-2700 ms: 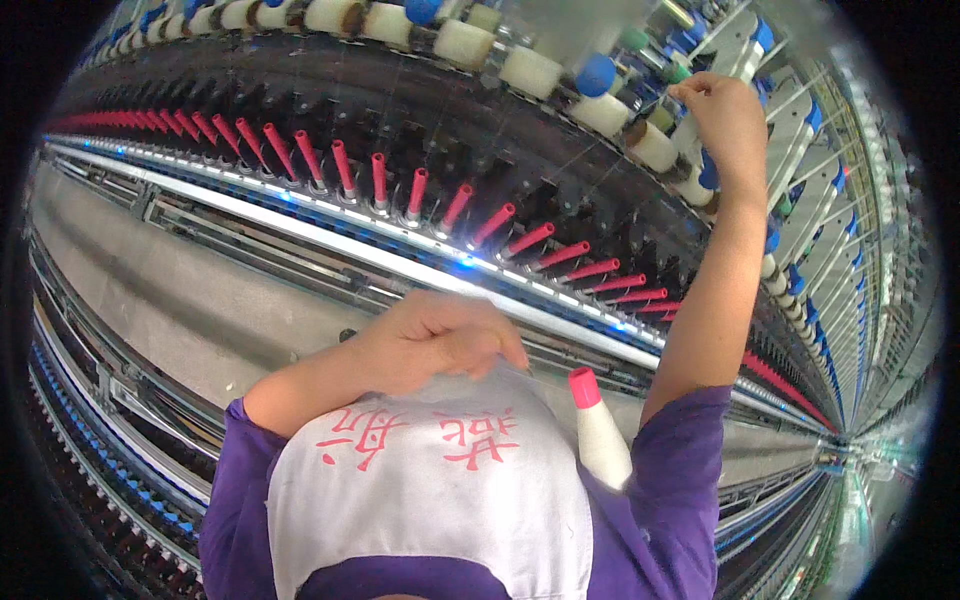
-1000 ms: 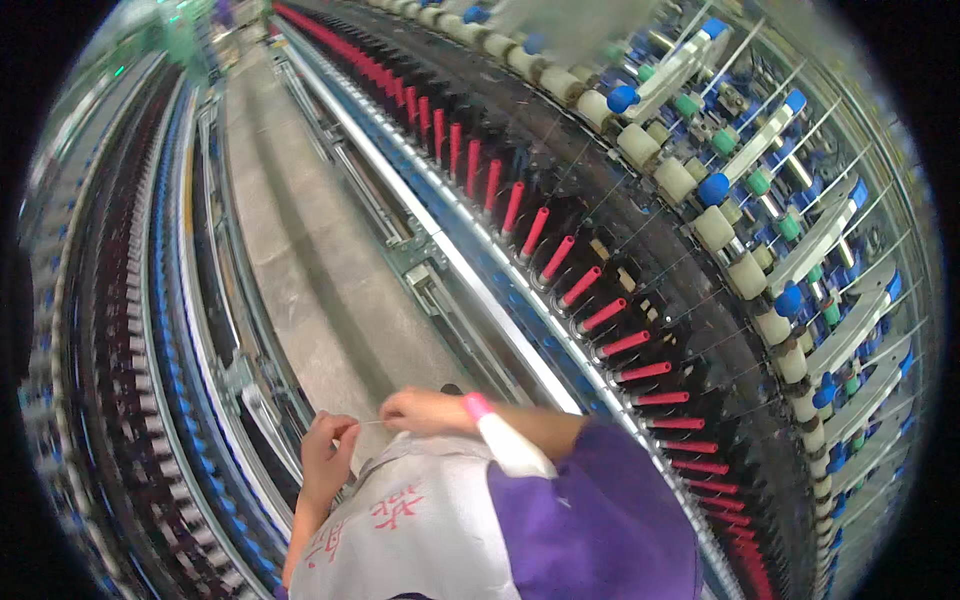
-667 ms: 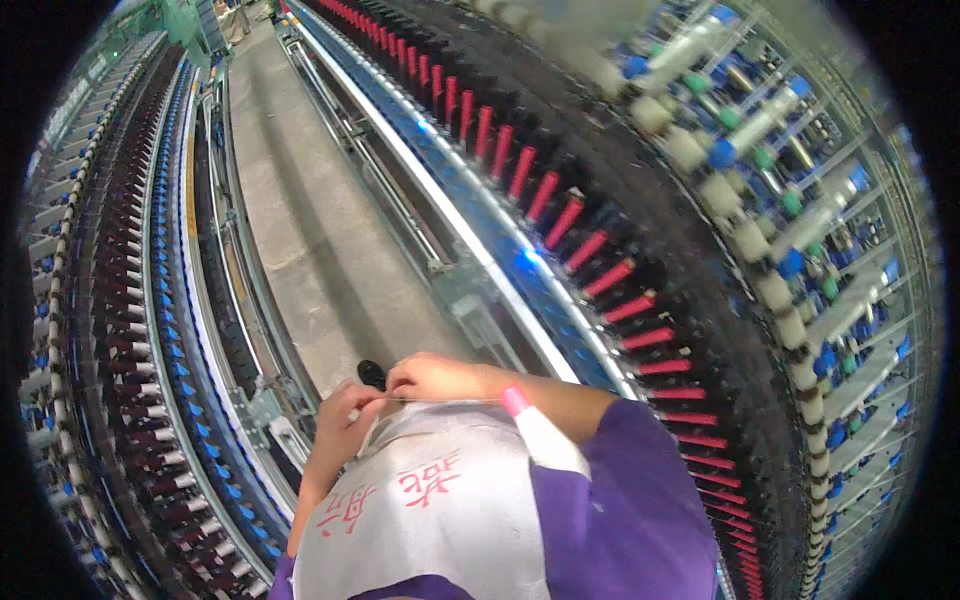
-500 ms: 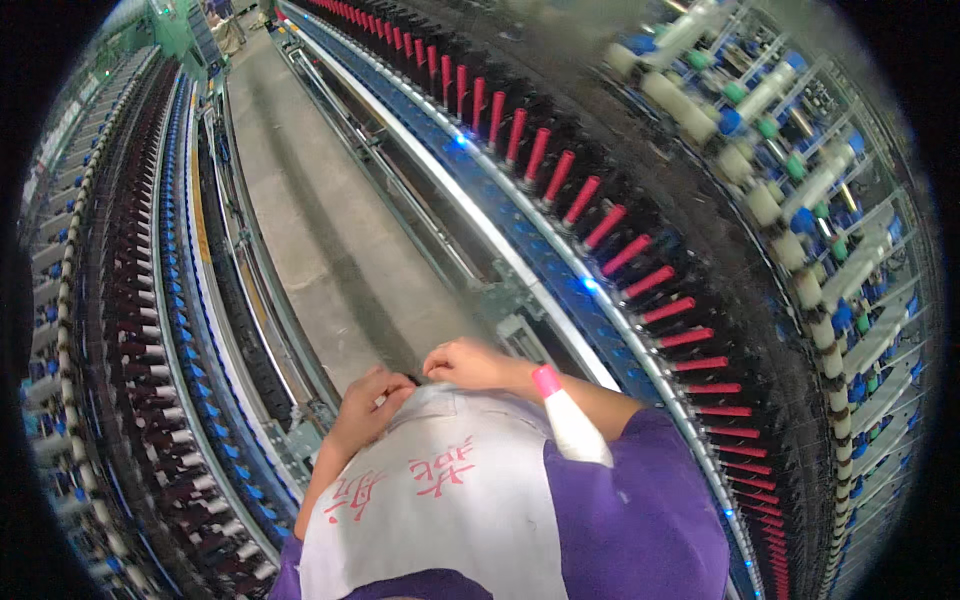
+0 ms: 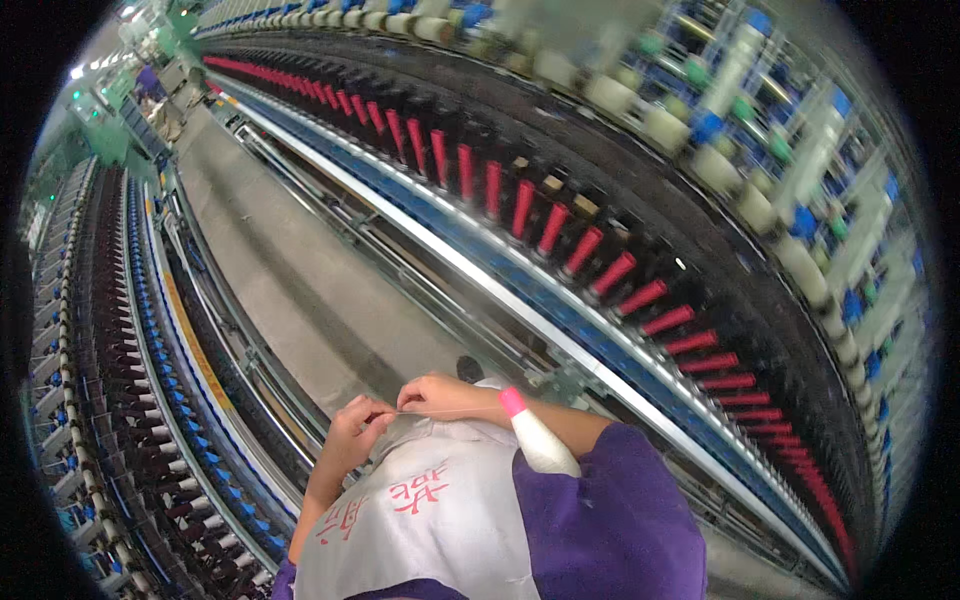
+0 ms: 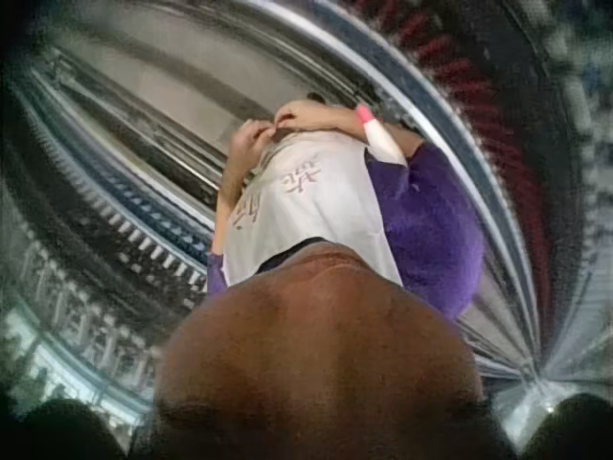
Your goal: The person threads yarn through red guides on a spinning machine, then walks to another section to repeat the threading. The person also replaces empty yarn bobbins with full ones and continues threading the machine.
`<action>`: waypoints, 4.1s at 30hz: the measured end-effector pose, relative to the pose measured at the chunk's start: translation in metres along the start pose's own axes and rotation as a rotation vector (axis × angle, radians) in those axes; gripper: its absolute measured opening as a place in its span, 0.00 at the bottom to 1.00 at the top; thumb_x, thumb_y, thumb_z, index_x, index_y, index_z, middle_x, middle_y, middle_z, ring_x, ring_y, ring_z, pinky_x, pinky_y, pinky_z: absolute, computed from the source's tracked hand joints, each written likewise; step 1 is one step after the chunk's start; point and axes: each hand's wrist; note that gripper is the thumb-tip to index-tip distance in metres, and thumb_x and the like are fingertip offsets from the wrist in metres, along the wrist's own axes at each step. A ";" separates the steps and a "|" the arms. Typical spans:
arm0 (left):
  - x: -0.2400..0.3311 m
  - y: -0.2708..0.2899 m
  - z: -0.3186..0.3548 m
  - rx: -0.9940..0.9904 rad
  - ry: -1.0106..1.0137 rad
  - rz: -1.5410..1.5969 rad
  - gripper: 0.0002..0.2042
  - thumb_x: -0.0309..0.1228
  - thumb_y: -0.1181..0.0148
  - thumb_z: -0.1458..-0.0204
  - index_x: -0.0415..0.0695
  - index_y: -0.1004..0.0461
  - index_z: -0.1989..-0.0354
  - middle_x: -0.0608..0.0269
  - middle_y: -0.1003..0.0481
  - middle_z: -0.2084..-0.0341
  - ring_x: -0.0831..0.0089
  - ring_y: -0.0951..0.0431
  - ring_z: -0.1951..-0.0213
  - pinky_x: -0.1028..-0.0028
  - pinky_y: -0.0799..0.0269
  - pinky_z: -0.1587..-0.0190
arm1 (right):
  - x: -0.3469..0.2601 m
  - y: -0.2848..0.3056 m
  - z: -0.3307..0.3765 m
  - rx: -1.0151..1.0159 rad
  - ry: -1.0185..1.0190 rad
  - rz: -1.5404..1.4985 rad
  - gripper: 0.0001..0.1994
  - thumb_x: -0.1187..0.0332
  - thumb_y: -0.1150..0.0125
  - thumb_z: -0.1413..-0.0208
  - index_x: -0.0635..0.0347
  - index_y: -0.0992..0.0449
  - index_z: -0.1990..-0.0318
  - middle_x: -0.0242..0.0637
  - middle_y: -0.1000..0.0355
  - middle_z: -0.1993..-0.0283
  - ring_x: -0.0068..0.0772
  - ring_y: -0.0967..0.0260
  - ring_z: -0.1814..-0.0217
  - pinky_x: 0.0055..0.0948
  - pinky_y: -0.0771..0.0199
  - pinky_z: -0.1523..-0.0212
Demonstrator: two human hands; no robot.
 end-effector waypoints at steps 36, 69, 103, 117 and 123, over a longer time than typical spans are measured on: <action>-0.461 0.857 -0.425 0.251 0.439 0.201 0.06 0.27 0.44 0.48 0.39 0.26 0.64 0.62 0.26 0.72 0.78 0.28 0.72 0.77 0.34 0.68 | -0.140 0.188 -1.132 -0.293 0.217 0.250 0.10 0.66 0.48 0.48 0.58 0.25 0.60 0.44 0.27 0.63 0.42 0.29 0.61 0.35 0.32 0.60; -0.733 1.334 -1.053 -0.116 -0.024 0.249 0.10 0.35 0.46 0.50 0.43 0.23 0.68 0.65 0.25 0.76 0.79 0.28 0.74 0.75 0.30 0.72 | -0.327 0.848 -1.621 1.265 -0.513 1.626 0.08 0.72 0.51 0.51 0.63 0.25 0.67 0.45 0.26 0.65 0.44 0.32 0.54 0.38 0.33 0.51; -0.149 1.484 -1.220 -0.278 -1.251 0.618 0.34 0.31 0.33 0.62 0.38 0.47 0.47 0.55 0.29 0.66 0.70 0.24 0.74 0.70 0.23 0.78 | -0.313 0.701 -1.642 1.165 -0.668 1.179 0.12 0.58 0.51 0.50 0.52 0.24 0.65 0.42 0.26 0.67 0.48 0.29 0.65 0.45 0.30 0.63; -0.404 1.512 -1.300 -0.383 -1.104 -0.542 0.36 0.33 0.38 0.74 0.46 0.38 0.46 0.52 0.28 0.59 0.60 0.27 0.58 0.66 0.33 0.54 | -0.328 0.692 -1.650 1.194 -0.514 1.129 0.08 0.62 0.45 0.52 0.55 0.24 0.70 0.41 0.27 0.70 0.46 0.29 0.66 0.42 0.30 0.64; -0.549 1.523 -1.366 -0.017 -0.725 -1.036 0.28 0.22 0.45 0.62 0.50 0.40 0.47 0.56 0.38 0.50 0.55 0.42 0.43 0.42 0.55 0.41 | -0.321 0.696 -1.645 1.154 -0.469 1.125 0.08 0.63 0.47 0.51 0.55 0.25 0.70 0.39 0.27 0.70 0.44 0.30 0.64 0.40 0.31 0.64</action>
Point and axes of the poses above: each hand's wrist, its own z-axis away from the middle knuckle, its own y-axis out of the back of the hand, x = y × z
